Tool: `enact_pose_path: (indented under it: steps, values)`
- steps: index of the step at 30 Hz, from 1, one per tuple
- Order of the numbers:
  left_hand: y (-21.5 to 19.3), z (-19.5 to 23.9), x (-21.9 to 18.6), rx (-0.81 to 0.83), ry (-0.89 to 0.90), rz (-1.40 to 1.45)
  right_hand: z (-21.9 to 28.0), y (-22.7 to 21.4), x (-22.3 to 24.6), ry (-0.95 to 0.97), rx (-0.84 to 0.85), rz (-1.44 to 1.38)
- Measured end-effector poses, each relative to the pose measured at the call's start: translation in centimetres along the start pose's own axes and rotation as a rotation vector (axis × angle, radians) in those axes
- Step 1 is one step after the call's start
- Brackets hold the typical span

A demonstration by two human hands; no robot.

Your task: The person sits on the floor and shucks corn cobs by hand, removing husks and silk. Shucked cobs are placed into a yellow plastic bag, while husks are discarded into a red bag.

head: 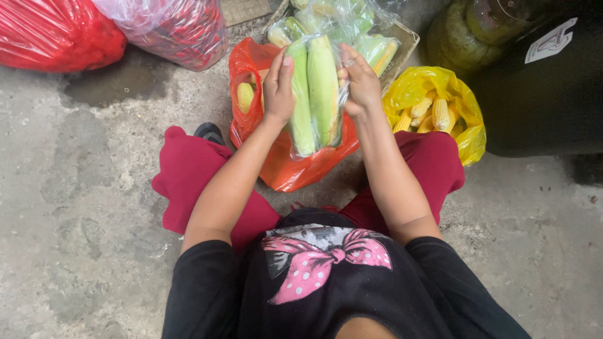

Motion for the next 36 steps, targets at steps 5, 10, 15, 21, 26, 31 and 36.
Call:
enact_pose_path:
  steps: [5, 10, 15, 21, 26, 31, 36]
  values:
    - [-0.6, -1.0, -1.0, 0.116, -0.175, 0.419, 1.6, 0.1, 1.3, 0.153, 0.241, -0.409]
    - [-1.0, -1.2, -2.5, 0.16, -0.171, 0.311, 2.6, 1.6, 2.4, 0.122, 0.561, -0.329]
    - [-2.2, -1.1, -1.4, -0.063, -0.036, -0.119, 2.7, 3.2, 2.1, -0.026, 0.085, 0.04]
    - [-3.1, 0.2, 2.7, -0.173, -0.142, -0.402, 4.8, 7.1, 1.7, -0.682, -0.131, 1.288]
    - [-3.8, -0.2, 5.5, -0.166, -0.217, -0.48, 2.6, 5.5, 0.1, -0.276, -0.079, 1.274]
    - [-5.7, -0.7, 7.3, -0.418, -0.152, -0.584, 3.6, 6.0, -1.4, -0.592, 0.0, 1.233]
    - [-8.7, -2.3, 9.5, -0.616, -0.227, -0.632, 4.5, 7.6, -4.7, -0.57, 0.12, 1.286]
Point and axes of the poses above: each hand's wrist, its own z-axis away from the middle knuckle, its own y-axis out of the palm, x = y × z, the point moved 4 cm from there along -z, towards the middle knuckle, and after that the axes turned 12 degrees about z, right-handed, at the moved point
